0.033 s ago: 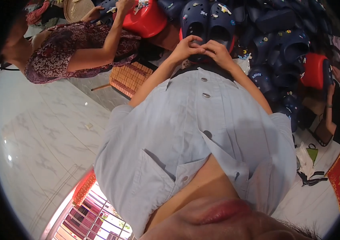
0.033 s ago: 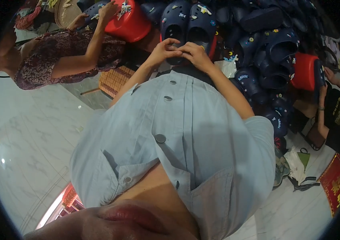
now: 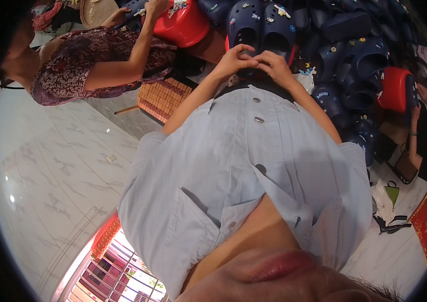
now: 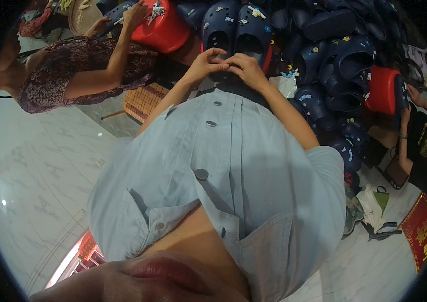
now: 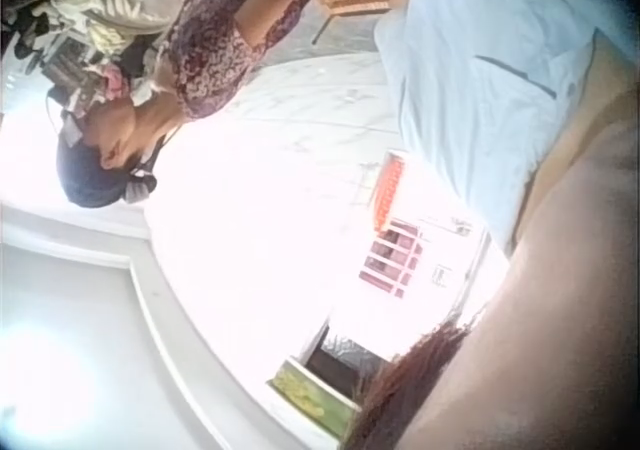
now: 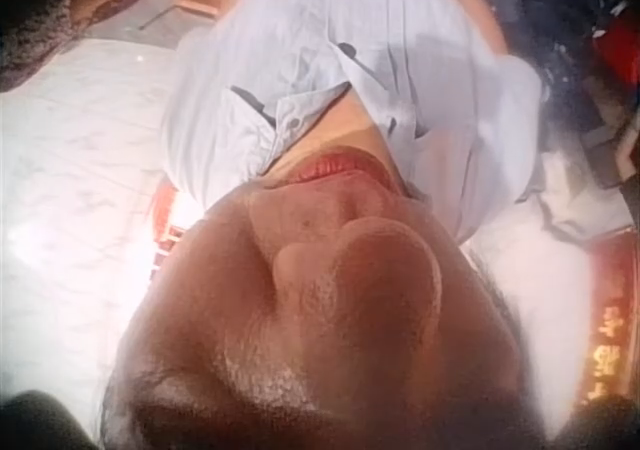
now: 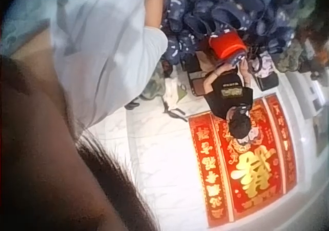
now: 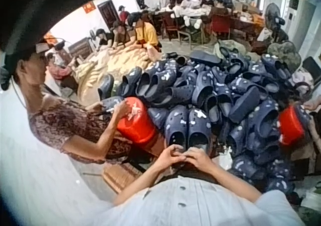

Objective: Attaching decorative charms into the ventilation holes of blue clog-style shoes.

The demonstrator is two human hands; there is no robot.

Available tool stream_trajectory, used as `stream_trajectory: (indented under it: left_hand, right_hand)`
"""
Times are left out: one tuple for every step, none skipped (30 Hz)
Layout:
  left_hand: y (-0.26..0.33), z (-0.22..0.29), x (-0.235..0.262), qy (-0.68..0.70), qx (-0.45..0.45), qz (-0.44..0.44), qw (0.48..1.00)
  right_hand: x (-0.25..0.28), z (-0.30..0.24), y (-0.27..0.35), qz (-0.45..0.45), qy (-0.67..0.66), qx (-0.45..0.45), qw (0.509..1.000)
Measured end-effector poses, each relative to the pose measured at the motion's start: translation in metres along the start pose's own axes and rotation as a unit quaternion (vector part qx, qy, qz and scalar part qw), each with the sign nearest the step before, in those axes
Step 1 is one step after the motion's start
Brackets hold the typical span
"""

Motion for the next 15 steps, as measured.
stream_trajectory:
  left_hand:
    - [0.000, 0.002, 0.000, 0.010, 0.000, 0.004, 1.000]
    - [-0.001, 0.002, -0.001, 0.021, 0.000, 0.008, 1.000]
    - [-0.004, -0.002, 0.001, 0.022, -0.001, 0.007, 1.000]
    - [-0.008, -0.007, 0.003, -0.063, -0.039, 0.028, 0.997]
    - [-0.011, -0.011, 0.006, -0.148, -0.077, 0.048, 0.985]
    - [-0.013, -0.010, 0.007, -0.147, -0.077, 0.046, 0.985]
    - [-0.015, -0.007, 0.008, -0.306, -0.098, 0.057, 0.945]
    - [-0.016, -0.005, 0.008, -0.458, -0.116, 0.065, 0.879]
    - [-0.018, -0.004, 0.007, -0.457, -0.117, 0.062, 0.880]
    - [-0.020, -0.001, 0.004, -0.526, -0.131, 0.065, 0.838]
    - [-0.021, 0.001, 0.001, -0.592, -0.144, 0.068, 0.790]
    - [-0.024, 0.003, -0.001, -0.591, -0.146, 0.066, 0.790]
    - [-0.027, 0.005, -0.002, -0.606, -0.124, 0.053, 0.784]
    - [-0.030, 0.006, -0.004, -0.621, -0.101, 0.040, 0.776]
    - [-0.035, 0.005, -0.005, -0.621, -0.105, 0.036, 0.776]
  right_hand:
    - [0.002, -0.001, 0.001, 0.016, -0.020, -0.007, 1.000]
    - [0.003, -0.002, 0.002, 0.016, -0.019, -0.008, 1.000]
    - [0.006, -0.004, 0.004, 0.058, -0.020, -0.031, 0.998]
    - [0.009, -0.004, 0.006, 0.101, -0.020, -0.055, 0.993]
    - [0.011, 0.007, 0.009, 0.151, -0.035, -0.039, 0.987]
    - [0.018, 0.002, 0.012, 0.198, -0.040, -0.076, 0.976]
    - [0.023, 0.010, 0.016, 0.238, -0.060, -0.098, 0.964]
    - [0.030, 0.022, 0.020, 0.278, -0.079, -0.120, 0.950]
    - [0.038, 0.030, 0.024, 0.310, -0.063, -0.133, 0.939]
    - [0.046, 0.037, 0.028, 0.341, -0.045, -0.146, 0.928]
    - [0.052, 0.048, 0.031, 0.362, -0.057, -0.153, 0.918]
    - [0.058, 0.049, 0.028, 0.365, -0.061, -0.171, 0.913]
    - [0.061, 0.049, 0.029, 0.367, -0.045, -0.186, 0.910]
    - [0.063, 0.049, 0.029, 0.369, -0.028, -0.200, 0.907]
    - [0.064, 0.052, 0.028, 0.373, -0.026, -0.201, 0.905]
Point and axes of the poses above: each hand's wrist, its own y-axis away from the middle knuckle, its own x-axis out of the back of the hand, z = x × y, the point moved 1 cm from there along -y, towards the middle knuckle, and after that the axes turned 14 degrees about -z, right-handed, at the moved point
